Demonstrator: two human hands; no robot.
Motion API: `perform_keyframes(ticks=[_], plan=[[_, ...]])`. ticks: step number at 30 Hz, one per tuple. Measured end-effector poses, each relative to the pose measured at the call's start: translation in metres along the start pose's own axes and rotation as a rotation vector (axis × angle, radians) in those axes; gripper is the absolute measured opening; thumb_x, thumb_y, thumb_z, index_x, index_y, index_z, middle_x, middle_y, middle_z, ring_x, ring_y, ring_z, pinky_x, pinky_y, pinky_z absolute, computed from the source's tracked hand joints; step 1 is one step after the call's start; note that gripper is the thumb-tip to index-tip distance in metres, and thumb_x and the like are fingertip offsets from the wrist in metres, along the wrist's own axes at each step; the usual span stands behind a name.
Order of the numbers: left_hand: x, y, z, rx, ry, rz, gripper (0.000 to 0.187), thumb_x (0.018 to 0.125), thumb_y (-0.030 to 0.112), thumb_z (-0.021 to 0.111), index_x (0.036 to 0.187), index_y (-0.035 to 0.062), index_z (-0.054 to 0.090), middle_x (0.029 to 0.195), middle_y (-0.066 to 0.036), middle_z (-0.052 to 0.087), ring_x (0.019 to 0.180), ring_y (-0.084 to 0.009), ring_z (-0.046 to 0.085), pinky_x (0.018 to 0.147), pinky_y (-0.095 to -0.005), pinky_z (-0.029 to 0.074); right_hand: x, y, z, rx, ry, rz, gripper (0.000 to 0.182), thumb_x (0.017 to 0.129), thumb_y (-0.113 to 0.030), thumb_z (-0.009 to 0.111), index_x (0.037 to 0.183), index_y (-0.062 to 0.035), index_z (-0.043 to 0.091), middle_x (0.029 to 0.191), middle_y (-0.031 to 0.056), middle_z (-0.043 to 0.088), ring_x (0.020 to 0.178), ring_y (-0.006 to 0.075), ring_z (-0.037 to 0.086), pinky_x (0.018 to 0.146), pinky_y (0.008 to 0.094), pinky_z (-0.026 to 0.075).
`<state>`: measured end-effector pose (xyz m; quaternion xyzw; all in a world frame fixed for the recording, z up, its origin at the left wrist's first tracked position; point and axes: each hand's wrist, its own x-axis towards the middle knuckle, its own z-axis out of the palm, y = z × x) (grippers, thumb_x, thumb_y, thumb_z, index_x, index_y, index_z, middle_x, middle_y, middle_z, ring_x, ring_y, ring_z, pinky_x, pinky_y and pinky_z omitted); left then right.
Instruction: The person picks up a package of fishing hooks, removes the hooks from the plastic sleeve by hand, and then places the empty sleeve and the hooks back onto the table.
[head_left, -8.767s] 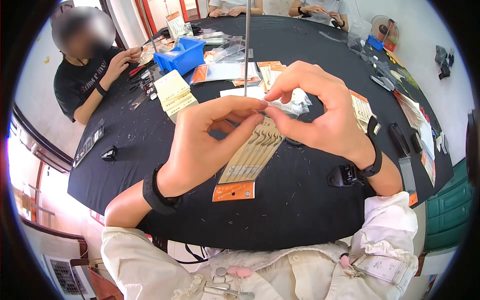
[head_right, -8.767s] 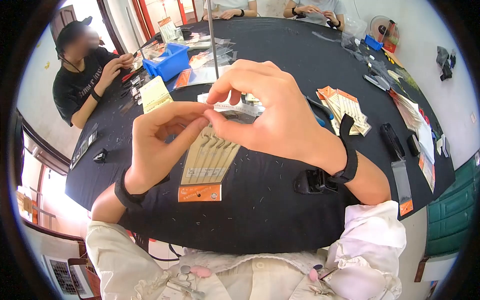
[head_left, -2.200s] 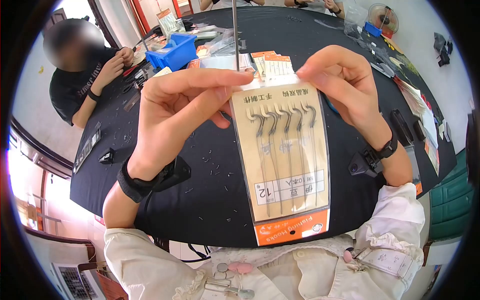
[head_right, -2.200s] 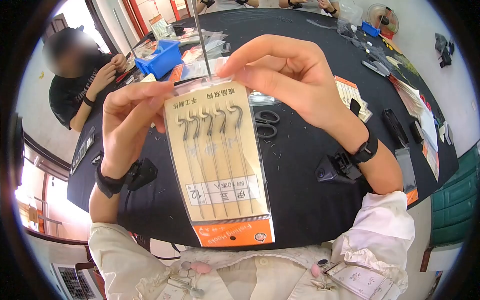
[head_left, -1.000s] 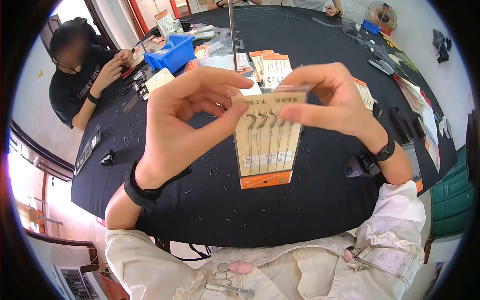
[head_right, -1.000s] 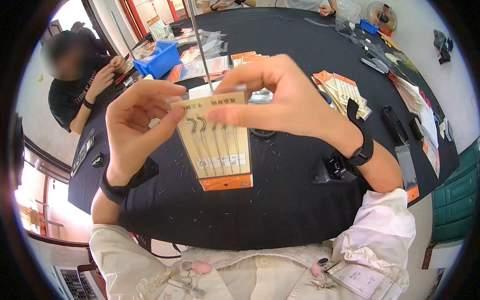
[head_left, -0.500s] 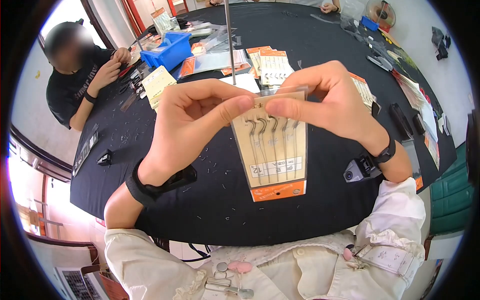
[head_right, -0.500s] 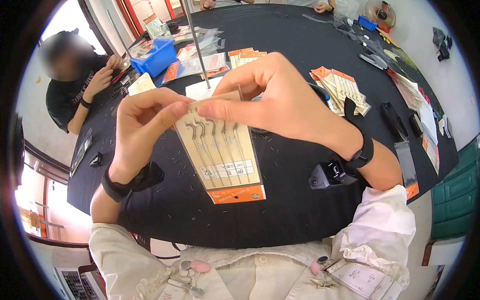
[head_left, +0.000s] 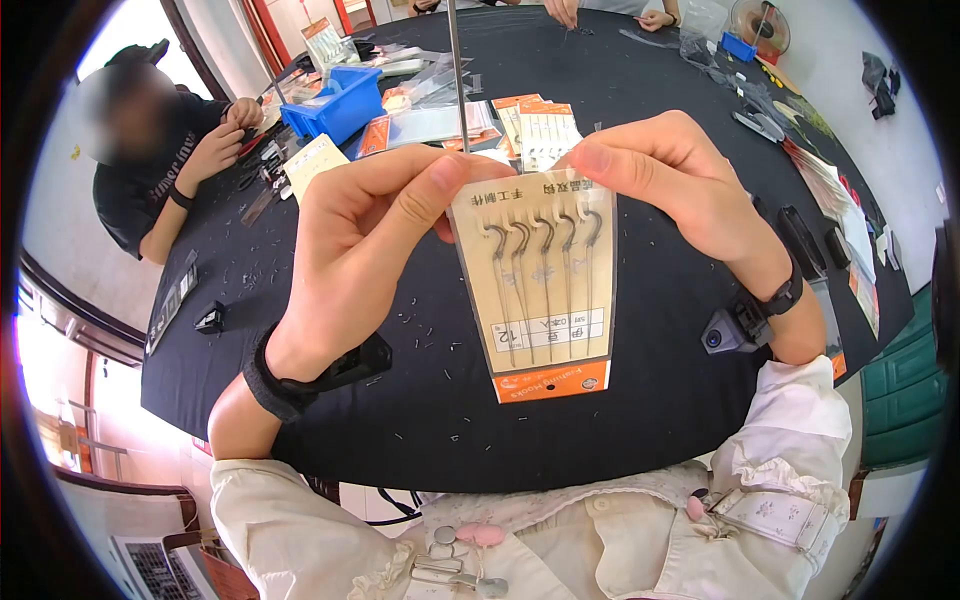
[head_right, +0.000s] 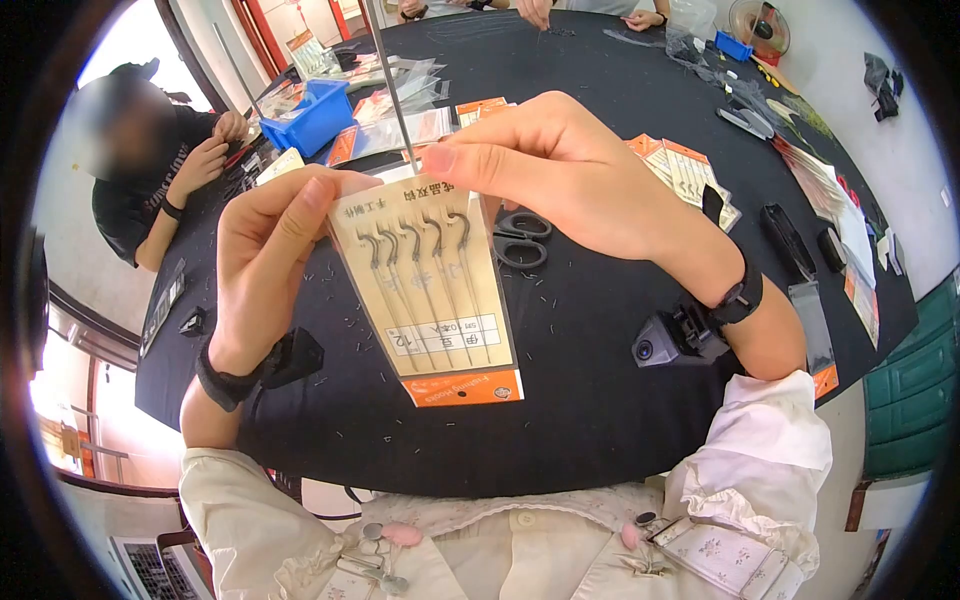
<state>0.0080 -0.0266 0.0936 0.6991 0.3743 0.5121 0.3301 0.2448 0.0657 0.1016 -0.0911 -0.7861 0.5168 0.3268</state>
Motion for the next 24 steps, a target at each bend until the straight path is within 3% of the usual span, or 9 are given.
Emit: perform_keyframes(ticks=[6,9,13,15,17,19,22,24], plan=[[0.001,-0.005,0.000,0.012,-0.005,-0.022,0.036,0.105,0.022,0.051,0.113,-0.0092,0.067,0.100,-0.009,0.071,0.092,-0.0104,0.065,0.082,-0.0243,0.050,0.000,0.004,-0.002,0.015,-0.003,0.002,0.028,0.099,-0.023,0.064,0.104,0.0028,0.073,0.092,0.0031,0.070,0.080,0.0043,0.059,0.067,0.0226,0.048],[0.001,-0.007,0.001,-0.036,0.033,0.013,0.028,0.103,0.019,0.055,0.111,-0.0028,0.071,0.100,-0.004,0.073,0.082,-0.0046,0.059,0.071,-0.0205,0.047,0.000,-0.004,0.001,-0.076,-0.007,0.037,0.025,0.095,-0.022,0.070,0.100,0.0015,0.075,0.086,0.0025,0.071,0.077,0.0040,0.061,0.066,0.0217,0.048],[0.000,-0.004,0.007,-0.103,-0.013,-0.028,0.023,0.100,0.014,0.061,0.113,-0.0040,0.068,0.104,-0.006,0.072,0.091,-0.0066,0.063,0.079,-0.0228,0.051,-0.001,-0.002,0.012,-0.271,0.044,0.020,0.024,0.088,-0.024,0.077,0.091,-0.0005,0.076,0.073,-0.0005,0.068,0.065,0.0023,0.057,0.058,0.0210,0.044],[-0.001,-0.006,0.010,-0.193,-0.006,-0.030,0.022,0.098,0.011,0.064,0.113,-0.0044,0.068,0.104,-0.006,0.072,0.094,-0.0076,0.064,0.082,-0.0238,0.052,-0.002,0.001,0.017,-0.199,0.045,0.018,0.021,0.088,-0.023,0.076,0.089,-0.0016,0.076,0.066,-0.0038,0.062,0.059,-0.0001,0.048,0.051,0.0200,0.035],[-0.002,-0.008,0.003,-0.153,-0.109,-0.140,0.025,0.092,0.007,0.071,0.114,-0.0048,0.066,0.105,-0.009,0.071,0.096,-0.0096,0.065,0.085,-0.0252,0.053,-0.004,0.005,0.019,-0.230,0.034,-0.006,0.022,0.089,-0.023,0.075,0.089,-0.0016,0.076,0.065,-0.0041,0.061,0.058,-0.0003,0.047,0.050,0.0199,0.035],[0.003,-0.006,0.007,-0.165,-0.061,-0.123,0.021,0.090,0.006,0.074,0.106,-0.0050,0.069,0.099,-0.009,0.072,0.089,-0.0085,0.065,0.079,-0.0227,0.053,-0.007,0.001,0.017,-0.255,0.046,0.012,0.022,0.090,-0.023,0.074,0.090,-0.0011,0.076,0.065,-0.0032,0.061,0.057,0.0004,0.047,0.049,0.0209,0.035],[0.003,-0.003,-0.001,-0.066,-0.054,-0.233,0.011,0.090,0.006,0.073,0.093,-0.0047,0.073,0.083,-0.003,0.071,0.078,-0.0049,0.062,0.067,-0.0206,0.048,-0.003,-0.001,0.019,-0.202,0.015,0.064,0.021,0.093,-0.021,0.071,0.092,-0.0015,0.076,0.072,0.0010,0.069,0.064,0.0022,0.056,0.058,0.0203,0.043],[0.004,-0.004,-0.006,-0.034,-0.035,-0.251,0.012,0.090,0.007,0.073,0.093,-0.0046,0.073,0.083,-0.003,0.071,0.077,-0.0046,0.062,0.067,-0.0205,0.048,0.000,0.011,0.018,-0.182,0.018,0.044,0.022,0.095,-0.022,0.069,0.095,-0.0006,0.075,0.077,0.0021,0.070,0.066,0.0035,0.058,0.060,0.0216,0.045]])
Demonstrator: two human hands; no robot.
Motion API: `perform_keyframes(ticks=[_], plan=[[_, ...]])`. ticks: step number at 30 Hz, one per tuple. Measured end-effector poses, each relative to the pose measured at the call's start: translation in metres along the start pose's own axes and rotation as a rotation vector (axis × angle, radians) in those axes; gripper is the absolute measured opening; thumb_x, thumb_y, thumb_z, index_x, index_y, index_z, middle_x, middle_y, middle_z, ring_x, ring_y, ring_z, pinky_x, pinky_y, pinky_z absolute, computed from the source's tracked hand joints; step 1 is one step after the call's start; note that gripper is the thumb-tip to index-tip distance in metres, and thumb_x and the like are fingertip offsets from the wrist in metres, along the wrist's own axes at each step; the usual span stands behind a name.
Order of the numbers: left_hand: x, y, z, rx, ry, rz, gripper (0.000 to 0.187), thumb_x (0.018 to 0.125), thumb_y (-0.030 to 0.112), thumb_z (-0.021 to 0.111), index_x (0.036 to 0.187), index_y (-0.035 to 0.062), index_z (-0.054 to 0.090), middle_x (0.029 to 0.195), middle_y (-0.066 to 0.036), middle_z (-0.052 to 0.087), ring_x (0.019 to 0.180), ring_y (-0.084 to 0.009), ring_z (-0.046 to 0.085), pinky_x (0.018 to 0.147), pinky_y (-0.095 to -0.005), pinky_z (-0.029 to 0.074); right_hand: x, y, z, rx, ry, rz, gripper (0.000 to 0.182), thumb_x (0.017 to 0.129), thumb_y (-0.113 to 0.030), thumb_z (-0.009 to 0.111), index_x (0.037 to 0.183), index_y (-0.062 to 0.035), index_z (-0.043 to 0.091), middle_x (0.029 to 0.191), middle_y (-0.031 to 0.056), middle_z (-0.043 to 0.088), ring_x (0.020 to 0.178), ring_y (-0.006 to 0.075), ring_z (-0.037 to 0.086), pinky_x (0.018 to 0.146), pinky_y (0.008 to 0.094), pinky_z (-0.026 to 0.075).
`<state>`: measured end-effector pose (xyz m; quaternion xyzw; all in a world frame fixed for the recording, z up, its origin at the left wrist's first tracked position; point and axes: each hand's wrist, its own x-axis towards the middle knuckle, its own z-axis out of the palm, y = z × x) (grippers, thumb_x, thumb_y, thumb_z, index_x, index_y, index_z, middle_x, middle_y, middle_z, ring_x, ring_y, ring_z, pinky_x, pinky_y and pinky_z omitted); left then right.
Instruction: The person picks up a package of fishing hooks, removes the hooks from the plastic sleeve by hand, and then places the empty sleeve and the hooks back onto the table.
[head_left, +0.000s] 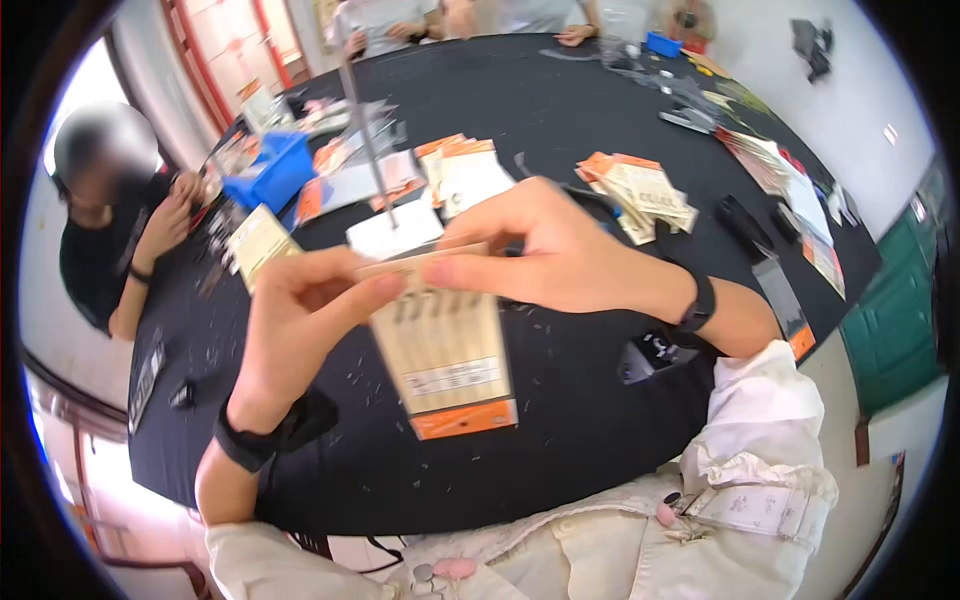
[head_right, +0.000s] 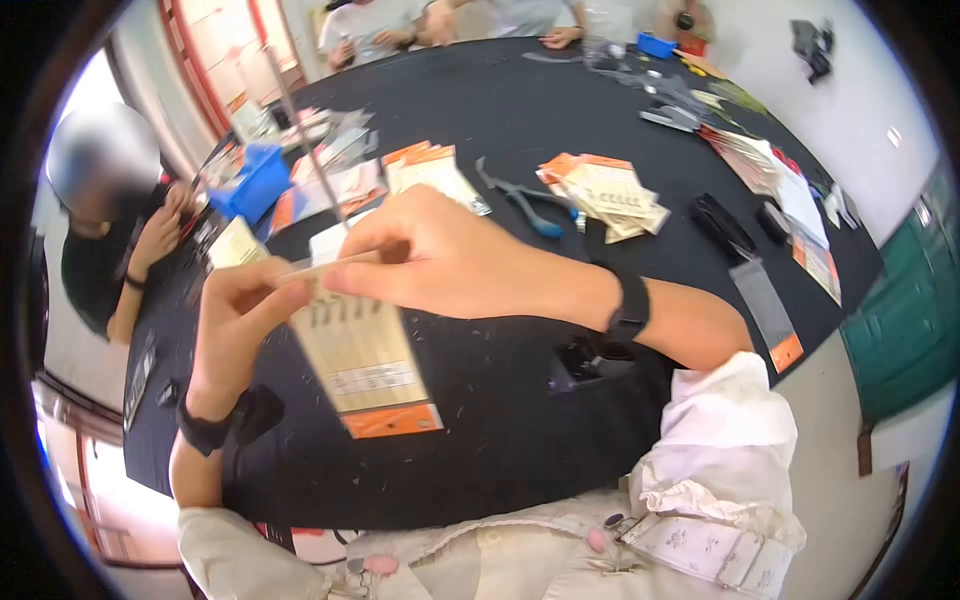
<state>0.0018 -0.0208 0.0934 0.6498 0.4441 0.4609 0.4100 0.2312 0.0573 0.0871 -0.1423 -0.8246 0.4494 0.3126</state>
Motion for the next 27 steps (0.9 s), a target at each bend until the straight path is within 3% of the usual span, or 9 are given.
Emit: perform_keyframes(ticks=[1,2,4,13,16,19,21,23,27], plan=[[0.004,-0.002,-0.004,0.022,0.027,-0.018,0.013,0.090,0.008,0.073,0.094,-0.0045,0.073,0.083,-0.002,0.071,0.076,-0.0042,0.061,0.066,-0.0203,0.047,0.000,0.005,-0.002,0.017,-0.002,-0.015,0.024,0.097,-0.022,0.066,0.098,0.0003,0.074,0.081,0.0032,0.070,0.069,0.0049,0.060,0.062,0.0229,0.047],[0.007,-0.006,-0.010,0.027,0.073,-0.034,0.014,0.090,0.009,0.073,0.094,-0.0045,0.073,0.082,-0.002,0.070,0.074,-0.0044,0.061,0.065,-0.0200,0.046,0.001,0.008,-0.001,0.184,-0.055,0.124,0.028,0.100,-0.024,0.062,0.104,0.0022,0.071,0.088,0.0050,0.070,0.073,0.0083,0.064,0.066,0.0258,0.050],[0.013,-0.013,-0.024,0.016,0.181,-0.026,0.016,0.088,0.011,0.074,0.091,-0.0043,0.073,0.080,-0.003,0.070,0.068,-0.0057,0.058,0.063,-0.0199,0.044,0.003,0.007,-0.003,0.142,-0.089,0.129,0.031,0.101,-0.025,0.059,0.107,0.0034,0.070,0.089,0.0051,0.070,0.072,0.0099,0.066,0.064,0.0254,0.050],[0.021,-0.025,-0.030,0.091,0.138,0.034,0.018,0.094,0.014,0.068,0.098,-0.0028,0.072,0.083,-0.003,0.069,0.072,-0.0073,0.058,0.065,-0.0217,0.045,0.009,0.020,-0.013,0.010,-0.088,0.118,0.033,0.101,-0.026,0.059,0.103,0.0042,0.071,0.089,0.0057,0.071,0.069,0.0084,0.064,0.062,0.0237,0.049],[0.023,-0.028,-0.029,0.097,0.059,-0.036,0.020,0.096,0.015,0.066,0.102,-0.0034,0.071,0.085,-0.003,0.069,0.077,-0.0075,0.061,0.068,-0.0226,0.046,0.007,0.027,-0.013,-0.027,-0.047,0.080,0.023,0.096,-0.015,0.064,0.112,0.0013,0.066,0.088,0.0050,0.071,0.073,0.0085,0.065,0.064,0.0244,0.050],[0.027,-0.037,-0.033,-0.008,-0.031,-0.123,0.021,0.096,0.017,0.066,0.102,-0.0023,0.071,0.089,-0.003,0.071,0.081,-0.0079,0.062,0.071,-0.0235,0.048,-0.001,0.022,-0.005,-0.197,0.093,-0.044,0.032,0.090,-0.005,0.065,0.121,-0.0063,0.058,0.089,0.0042,0.070,0.078,0.0104,0.065,0.068,0.0274,0.050],[0.029,-0.042,-0.034,-0.053,-0.095,-0.182,0.022,0.096,0.017,0.065,0.105,-0.0023,0.072,0.092,-0.004,0.072,0.082,-0.0077,0.062,0.073,-0.0240,0.049,-0.004,0.023,-0.007,-0.312,-0.059,-0.101,0.021,0.087,-0.003,0.065,0.109,-0.0057,0.066,0.090,0.0060,0.071,0.080,0.0156,0.067,0.073,0.0291,0.051],[0.029,-0.043,-0.032,-0.020,-0.128,-0.188,0.023,0.096,0.017,0.065,0.108,-0.0024,0.071,0.094,-0.004,0.072,0.084,-0.0078,0.062,0.075,-0.0242,0.049,-0.008,0.021,-0.005,-0.207,-0.095,-0.143,0.017,0.083,-0.008,0.063,0.098,-0.0049,0.070,0.082,0.0095,0.070,0.069,0.0217,0.068,0.065,0.0318,0.051],[0.028,-0.046,-0.018,-0.032,-0.228,-0.216,0.026,0.097,0.017,0.064,0.113,-0.0025,0.070,0.100,-0.005,0.072,0.088,-0.0082,0.063,0.078,-0.0241,0.050,-0.025,0.013,-0.024,-0.272,-0.247,-0.080,0.026,0.082,-0.005,0.063,0.106,-0.0047,0.073,0.088,0.0111,0.072,0.072,0.0204,0.069,0.067,0.0307,0.052]])
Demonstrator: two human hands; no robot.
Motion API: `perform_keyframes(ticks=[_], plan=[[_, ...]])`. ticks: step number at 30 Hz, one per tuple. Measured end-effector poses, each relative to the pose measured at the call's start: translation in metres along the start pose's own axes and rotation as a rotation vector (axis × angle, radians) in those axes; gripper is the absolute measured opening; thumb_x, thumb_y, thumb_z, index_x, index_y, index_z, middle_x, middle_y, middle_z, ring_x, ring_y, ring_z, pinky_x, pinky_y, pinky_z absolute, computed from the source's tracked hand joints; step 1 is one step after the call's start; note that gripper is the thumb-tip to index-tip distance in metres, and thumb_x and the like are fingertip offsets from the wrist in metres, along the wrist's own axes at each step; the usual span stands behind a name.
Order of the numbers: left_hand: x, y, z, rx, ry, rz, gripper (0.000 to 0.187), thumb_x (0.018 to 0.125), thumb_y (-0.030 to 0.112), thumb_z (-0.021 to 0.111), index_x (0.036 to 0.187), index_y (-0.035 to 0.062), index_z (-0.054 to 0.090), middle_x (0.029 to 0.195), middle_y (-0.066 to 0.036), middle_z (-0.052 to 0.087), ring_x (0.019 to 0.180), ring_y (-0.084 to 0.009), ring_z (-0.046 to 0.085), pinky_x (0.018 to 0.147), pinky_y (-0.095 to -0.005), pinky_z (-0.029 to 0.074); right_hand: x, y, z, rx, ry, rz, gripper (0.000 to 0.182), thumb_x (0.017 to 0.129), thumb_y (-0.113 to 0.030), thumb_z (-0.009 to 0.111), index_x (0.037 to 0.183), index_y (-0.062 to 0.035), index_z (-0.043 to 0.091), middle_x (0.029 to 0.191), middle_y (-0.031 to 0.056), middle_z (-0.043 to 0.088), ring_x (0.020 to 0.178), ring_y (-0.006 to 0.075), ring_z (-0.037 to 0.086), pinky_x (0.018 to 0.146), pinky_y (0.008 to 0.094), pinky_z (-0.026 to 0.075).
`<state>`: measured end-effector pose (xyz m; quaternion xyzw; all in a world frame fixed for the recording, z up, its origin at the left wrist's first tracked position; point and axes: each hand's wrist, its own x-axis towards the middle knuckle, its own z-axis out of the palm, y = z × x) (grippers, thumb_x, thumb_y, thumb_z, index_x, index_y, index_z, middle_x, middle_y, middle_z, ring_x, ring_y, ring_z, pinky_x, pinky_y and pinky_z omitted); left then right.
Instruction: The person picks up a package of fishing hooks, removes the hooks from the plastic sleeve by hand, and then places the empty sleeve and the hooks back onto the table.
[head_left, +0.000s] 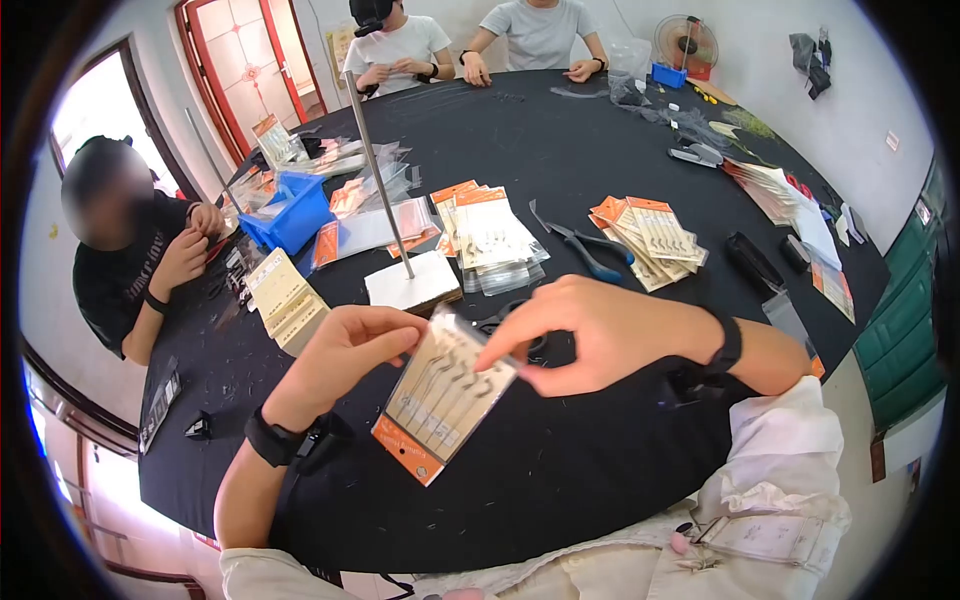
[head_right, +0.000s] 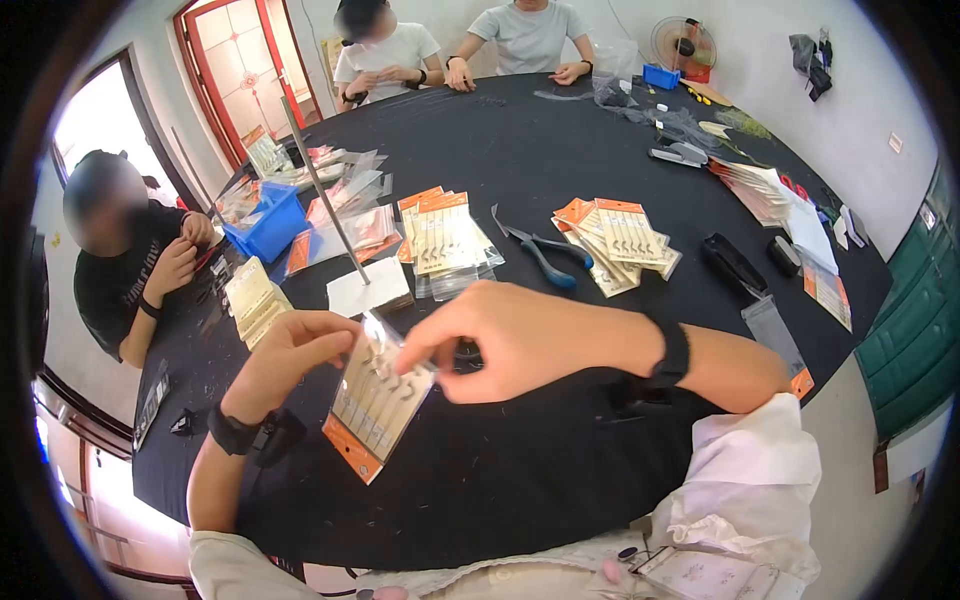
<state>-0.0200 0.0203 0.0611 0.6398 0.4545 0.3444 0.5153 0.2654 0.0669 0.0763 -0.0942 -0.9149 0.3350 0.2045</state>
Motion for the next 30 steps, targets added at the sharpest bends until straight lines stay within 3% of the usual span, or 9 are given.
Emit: perform_keyframes(ticks=[7,10,14,16,18,22,24,28,30], plan=[[0.012,-0.011,-0.007,0.022,-0.142,-0.108,0.026,0.099,0.021,0.061,0.112,0.0004,0.069,0.100,-0.005,0.071,0.091,-0.0095,0.066,0.080,-0.0232,0.052,-0.075,-0.016,-0.056,-0.290,0.506,0.298,0.026,0.084,0.001,0.065,0.106,-0.0065,0.075,0.091,0.0072,0.076,0.078,0.0117,0.070,0.071,0.0251,0.052],[0.018,-0.016,-0.011,-0.004,-0.212,-0.170,0.026,0.101,0.023,0.058,0.112,0.0023,0.069,0.099,-0.005,0.071,0.090,-0.0098,0.067,0.081,-0.0216,0.054,-0.099,0.003,-0.079,-1.111,0.797,0.156,0.023,0.085,-0.007,0.070,0.106,-0.0107,0.076,0.073,0.0057,0.072,0.054,0.0189,0.061,0.061,0.0306,0.042],[0.021,-0.015,-0.008,0.069,-0.333,-0.248,0.027,0.101,0.025,0.057,0.112,0.0029,0.069,0.100,-0.005,0.071,0.090,-0.0100,0.067,0.081,-0.0227,0.053,-0.125,0.029,-0.075,-1.265,0.616,0.449,0.008,0.084,-0.017,0.068,0.088,-0.0131,0.074,0.058,0.0081,0.062,0.052,0.0247,0.059,0.059,0.0350,0.040],[0.021,-0.014,-0.007,0.120,-0.366,-0.267,0.027,0.101,0.025,0.058,0.111,0.0029,0.069,0.099,-0.006,0.071,0.089,-0.0107,0.067,0.080,-0.0235,0.053,-0.137,0.049,-0.067,-1.285,0.318,0.609,0.013,0.083,-0.027,0.069,0.084,-0.0152,0.073,0.059,0.0088,0.063,0.054,0.0272,0.061,0.061,0.0376,0.044],[0.019,-0.014,-0.007,0.130,-0.368,-0.245,0.027,0.101,0.026,0.058,0.112,0.0045,0.070,0.099,-0.005,0.071,0.089,-0.0106,0.067,0.079,-0.0241,0.053,-0.130,0.040,-0.061,-1.090,0.270,0.650,0.014,0.084,-0.028,0.068,0.084,-0.0151,0.072,0.059,0.0082,0.064,0.056,0.0268,0.063,0.064,0.0383,0.047],[0.015,-0.006,-0.005,0.187,-0.330,-0.219,0.025,0.100,0.023,0.058,0.112,0.0033,0.069,0.099,-0.005,0.071,0.089,-0.0109,0.067,0.079,-0.0244,0.053,-0.113,0.033,-0.057,-1.176,0.255,0.535,0.014,0.083,-0.025,0.070,0.092,-0.0147,0.073,0.059,0.0007,0.064,0.055,0.0220,0.064,0.064,0.0360,0.046],[0.013,-0.004,-0.006,0.444,-0.203,0.055,0.024,0.098,0.020,0.059,0.112,0.0026,0.068,0.099,-0.004,0.071,0.086,-0.0103,0.066,0.078,-0.0249,0.052,-0.095,0.025,-0.050,-1.054,0.246,0.507,0.018,0.084,-0.030,0.068,0.086,-0.0122,0.072,0.061,0.0071,0.065,0.062,0.0253,0.066,0.065,0.0393,0.048],[0.011,-0.012,0.004,0.737,-0.061,0.336,0.017,0.092,0.014,0.063,0.106,0.0041,0.068,0.104,-0.010,0.067,0.099,-0.0221,0.065,0.083,-0.0319,0.052,-0.057,0.032,-0.036,-0.853,0.144,0.361,0.018,0.083,-0.026,0.068,0.091,-0.0101,0.071,0.072,0.0057,0.068,0.069,0.0251,0.066,0.068,0.0387,0.049],[0.009,-0.023,0.009,0.847,-0.069,0.360,0.019,0.089,0.014,0.066,0.106,0.0055,0.065,0.120,-0.014,0.059,0.110,-0.0312,0.060,0.094,-0.0386,0.049,-0.041,0.050,-0.023,-0.839,0.216,0.218,0.017,0.083,-0.024,0.068,0.091,-0.0089,0.071,0.076,0.0059,0.067,0.073,0.0248,0.066,0.069,0.0384,0.049]])
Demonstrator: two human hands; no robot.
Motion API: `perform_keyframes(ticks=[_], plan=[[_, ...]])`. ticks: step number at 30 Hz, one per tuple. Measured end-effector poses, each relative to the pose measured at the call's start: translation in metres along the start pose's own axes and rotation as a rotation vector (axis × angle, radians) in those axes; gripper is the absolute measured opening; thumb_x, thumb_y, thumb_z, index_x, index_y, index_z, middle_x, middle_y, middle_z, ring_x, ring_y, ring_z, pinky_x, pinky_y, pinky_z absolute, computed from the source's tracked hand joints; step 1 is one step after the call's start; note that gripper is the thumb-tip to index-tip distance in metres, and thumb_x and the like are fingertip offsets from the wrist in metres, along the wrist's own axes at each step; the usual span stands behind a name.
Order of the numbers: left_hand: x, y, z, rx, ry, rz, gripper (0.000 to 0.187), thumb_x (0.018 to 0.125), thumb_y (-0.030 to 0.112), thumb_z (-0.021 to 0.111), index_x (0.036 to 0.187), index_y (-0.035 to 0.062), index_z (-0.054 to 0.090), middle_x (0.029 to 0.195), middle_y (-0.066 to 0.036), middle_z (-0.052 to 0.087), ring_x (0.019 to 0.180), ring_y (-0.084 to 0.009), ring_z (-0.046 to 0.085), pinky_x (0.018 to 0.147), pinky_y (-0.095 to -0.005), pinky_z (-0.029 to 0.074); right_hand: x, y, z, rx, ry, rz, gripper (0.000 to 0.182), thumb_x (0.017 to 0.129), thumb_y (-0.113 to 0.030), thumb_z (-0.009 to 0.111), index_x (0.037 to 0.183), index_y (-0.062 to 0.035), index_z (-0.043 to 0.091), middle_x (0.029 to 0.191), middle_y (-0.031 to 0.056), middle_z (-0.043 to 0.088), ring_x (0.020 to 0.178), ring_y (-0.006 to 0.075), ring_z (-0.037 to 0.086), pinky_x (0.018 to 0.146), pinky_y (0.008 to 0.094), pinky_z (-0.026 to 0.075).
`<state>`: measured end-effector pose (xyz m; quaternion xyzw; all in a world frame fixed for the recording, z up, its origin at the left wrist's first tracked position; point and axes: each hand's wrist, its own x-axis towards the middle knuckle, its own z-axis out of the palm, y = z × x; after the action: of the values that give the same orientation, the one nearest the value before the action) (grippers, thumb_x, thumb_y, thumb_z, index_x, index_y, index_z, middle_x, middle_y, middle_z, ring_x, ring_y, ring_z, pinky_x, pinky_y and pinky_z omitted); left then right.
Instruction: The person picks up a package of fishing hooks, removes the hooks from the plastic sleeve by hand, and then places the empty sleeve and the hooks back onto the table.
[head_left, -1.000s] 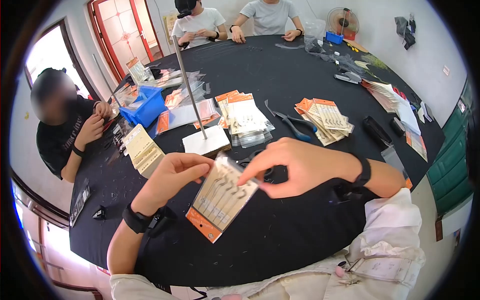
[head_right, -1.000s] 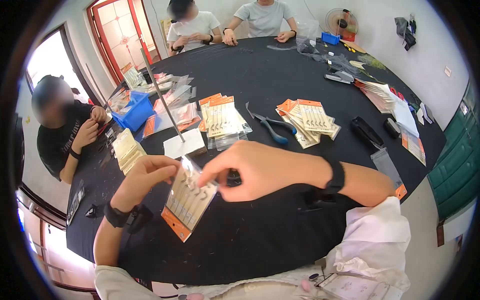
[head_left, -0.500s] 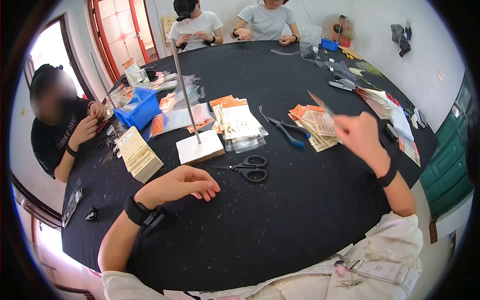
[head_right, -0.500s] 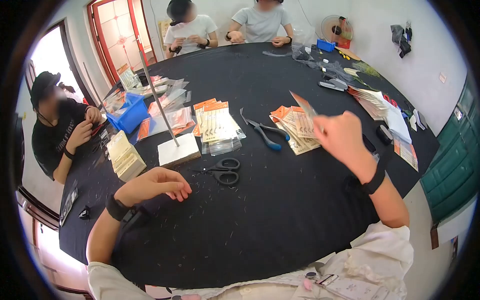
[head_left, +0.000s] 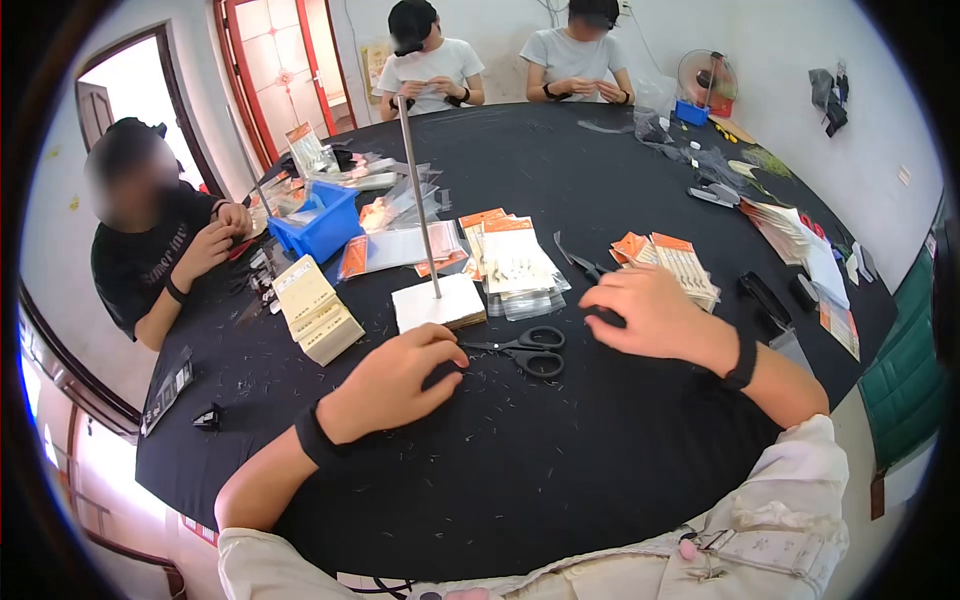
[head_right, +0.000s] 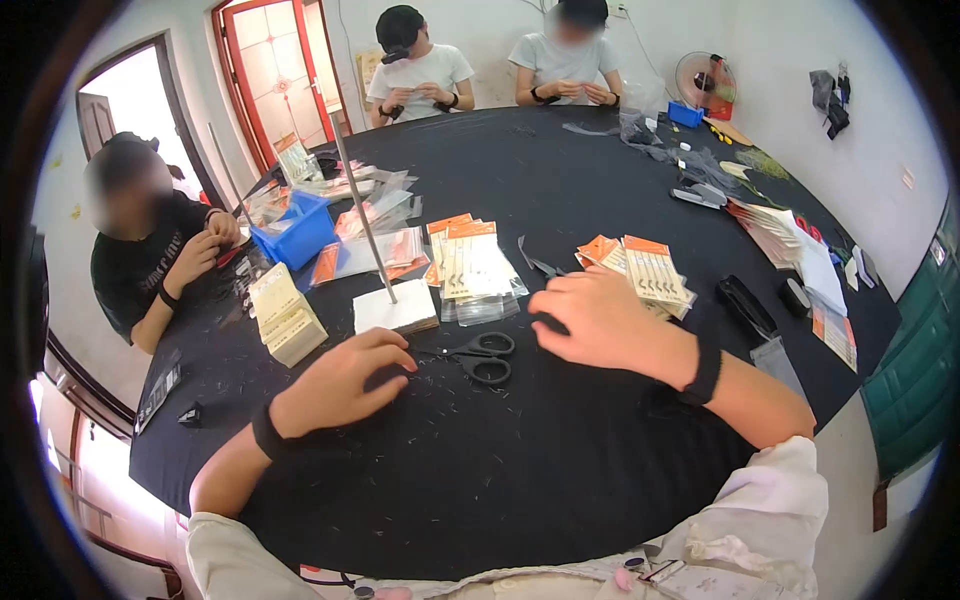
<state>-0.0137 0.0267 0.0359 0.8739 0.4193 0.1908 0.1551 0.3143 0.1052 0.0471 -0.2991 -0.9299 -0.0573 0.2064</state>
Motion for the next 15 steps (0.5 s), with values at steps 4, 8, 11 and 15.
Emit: perform_keyframes(ticks=[4,8,11,15], plan=[[-0.005,0.008,0.007,0.191,0.053,0.062,0.024,0.088,0.015,0.067,0.110,0.0070,0.061,0.121,-0.014,0.058,0.110,-0.0319,0.060,0.093,-0.0394,0.049,0.011,-0.005,0.018,0.163,0.065,-0.052,0.017,0.082,-0.019,0.070,0.091,-0.0057,0.070,0.086,0.0067,0.064,0.083,0.0251,0.064,0.071,0.0379,0.049],[-0.006,0.007,0.018,0.269,0.104,0.094,0.025,0.087,0.014,0.065,0.109,0.0050,0.058,0.119,-0.013,0.057,0.107,-0.0315,0.060,0.089,-0.0400,0.051,0.010,-0.003,0.014,0.342,0.012,0.110,0.011,0.084,-0.017,0.068,0.089,-0.0072,0.069,0.082,0.0051,0.065,0.071,0.0205,0.064,0.062,0.0330,0.050],[-0.006,0.007,0.025,0.331,0.156,0.119,0.026,0.085,0.011,0.064,0.109,0.0038,0.057,0.115,-0.013,0.057,0.104,-0.0312,0.061,0.086,-0.0400,0.051,0.008,0.002,0.019,0.367,0.036,0.115,0.008,0.084,-0.015,0.067,0.087,-0.0074,0.068,0.078,0.0040,0.065,0.063,0.0173,0.063,0.058,0.0306,0.049],[-0.006,0.006,0.031,0.375,0.207,0.145,0.026,0.084,0.009,0.063,0.108,0.0035,0.057,0.114,-0.014,0.057,0.102,-0.0308,0.061,0.085,-0.0404,0.051,0.004,0.013,0.040,0.407,0.072,0.127,0.006,0.084,-0.013,0.067,0.084,-0.0074,0.067,0.071,0.0028,0.062,0.059,0.0155,0.060,0.055,0.0297,0.046]])
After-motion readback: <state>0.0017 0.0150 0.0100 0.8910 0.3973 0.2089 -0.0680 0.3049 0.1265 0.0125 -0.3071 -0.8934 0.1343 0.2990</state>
